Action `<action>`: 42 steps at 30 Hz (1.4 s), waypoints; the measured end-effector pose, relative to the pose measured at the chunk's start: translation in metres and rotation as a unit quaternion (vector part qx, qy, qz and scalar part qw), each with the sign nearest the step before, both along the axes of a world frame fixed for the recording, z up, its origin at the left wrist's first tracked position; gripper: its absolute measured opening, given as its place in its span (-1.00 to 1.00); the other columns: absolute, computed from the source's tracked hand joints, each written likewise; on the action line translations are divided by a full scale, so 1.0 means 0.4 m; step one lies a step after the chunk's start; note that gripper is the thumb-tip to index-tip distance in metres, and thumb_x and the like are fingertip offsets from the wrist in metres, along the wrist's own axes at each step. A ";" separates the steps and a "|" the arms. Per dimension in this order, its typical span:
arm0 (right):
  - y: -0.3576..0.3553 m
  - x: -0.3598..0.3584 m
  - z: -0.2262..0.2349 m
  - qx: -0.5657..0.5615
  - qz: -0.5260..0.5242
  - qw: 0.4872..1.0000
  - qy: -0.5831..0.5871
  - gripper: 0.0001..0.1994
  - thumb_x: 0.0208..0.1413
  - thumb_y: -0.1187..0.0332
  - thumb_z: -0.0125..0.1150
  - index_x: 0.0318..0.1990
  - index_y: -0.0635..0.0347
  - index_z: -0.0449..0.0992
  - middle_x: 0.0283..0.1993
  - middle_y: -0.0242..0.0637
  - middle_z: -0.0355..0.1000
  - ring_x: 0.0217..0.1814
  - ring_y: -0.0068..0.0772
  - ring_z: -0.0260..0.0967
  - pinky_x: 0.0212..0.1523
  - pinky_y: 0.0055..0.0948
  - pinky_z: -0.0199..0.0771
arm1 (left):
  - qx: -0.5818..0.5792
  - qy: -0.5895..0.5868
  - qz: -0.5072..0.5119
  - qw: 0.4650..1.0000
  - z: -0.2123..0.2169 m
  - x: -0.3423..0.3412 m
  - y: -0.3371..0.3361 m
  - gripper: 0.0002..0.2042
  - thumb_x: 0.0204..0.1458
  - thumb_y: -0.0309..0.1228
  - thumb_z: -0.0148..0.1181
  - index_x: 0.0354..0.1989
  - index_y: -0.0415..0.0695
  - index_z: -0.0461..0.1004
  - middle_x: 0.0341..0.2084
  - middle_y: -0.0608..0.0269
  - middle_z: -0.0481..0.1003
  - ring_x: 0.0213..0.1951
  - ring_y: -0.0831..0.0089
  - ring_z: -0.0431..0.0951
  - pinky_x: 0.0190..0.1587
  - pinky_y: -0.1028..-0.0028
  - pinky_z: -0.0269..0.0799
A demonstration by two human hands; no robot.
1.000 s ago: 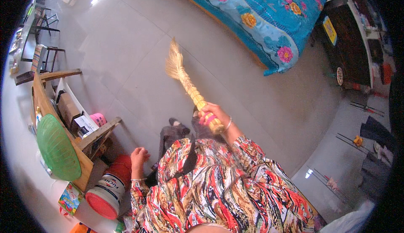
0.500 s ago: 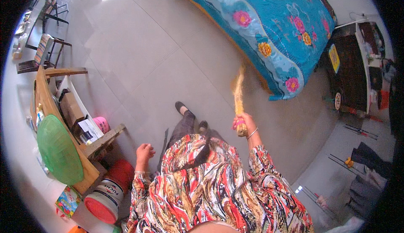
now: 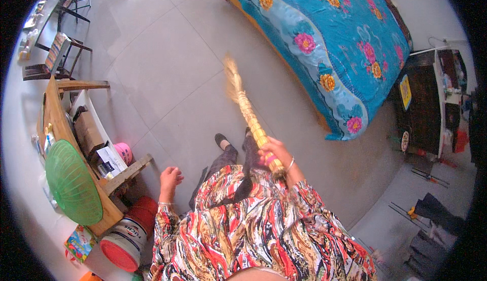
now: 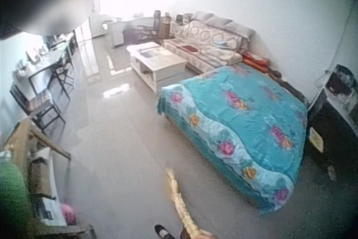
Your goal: The person sweeps the floor of a room while holding a piece of food in one hand and a broom in the other.
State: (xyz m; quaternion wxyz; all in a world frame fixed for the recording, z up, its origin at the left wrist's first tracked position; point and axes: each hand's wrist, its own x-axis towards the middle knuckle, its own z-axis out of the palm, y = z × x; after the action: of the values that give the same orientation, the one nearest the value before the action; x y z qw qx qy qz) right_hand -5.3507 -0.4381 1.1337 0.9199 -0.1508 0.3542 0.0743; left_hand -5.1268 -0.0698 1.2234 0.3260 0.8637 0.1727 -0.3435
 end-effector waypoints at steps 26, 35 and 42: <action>-0.058 0.085 0.058 -0.093 -0.028 0.995 -0.007 -0.80 -0.07 0.56 0.12 -0.24 0.28 0.33 -0.55 -0.31 0.35 -0.62 -0.45 0.35 -0.63 -0.44 0.45 | -0.016 0.028 -0.009 0.999 0.083 -0.119 -0.116 -0.78 0.13 -0.34 0.03 -0.16 -0.23 0.40 -0.34 0.14 0.51 -0.42 0.38 0.57 -0.44 0.50 0.48; -0.031 0.036 0.078 -0.112 -0.072 0.990 0.042 -0.58 -0.07 0.59 0.12 -0.02 0.30 0.16 -0.55 -0.25 0.33 -0.68 -0.40 0.31 -0.70 -0.37 0.44 | -0.010 0.038 0.008 0.999 0.086 -0.106 -0.010 -0.77 0.12 -0.33 0.03 -0.16 -0.22 0.39 -0.34 0.14 0.50 -0.42 0.39 0.57 -0.44 0.49 0.49; 0.029 0.139 0.034 -0.058 -0.084 0.992 0.080 -0.84 -0.06 0.55 0.14 -0.35 0.21 0.28 -0.58 -0.27 0.34 -0.67 -0.40 0.34 -0.69 -0.36 0.46 | -0.036 -0.002 0.023 0.999 0.087 -0.064 0.005 -0.74 0.10 -0.33 0.04 -0.17 -0.28 0.39 -0.36 0.11 0.50 -0.44 0.41 0.56 -0.48 0.55 0.44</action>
State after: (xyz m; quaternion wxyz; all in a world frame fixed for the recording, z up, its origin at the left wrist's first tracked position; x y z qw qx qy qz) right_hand -5.2953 -0.4266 1.1473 0.8815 -0.1670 0.4415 -0.0116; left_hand -5.1523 -0.0677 1.2584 0.3656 0.8475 0.1797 -0.3402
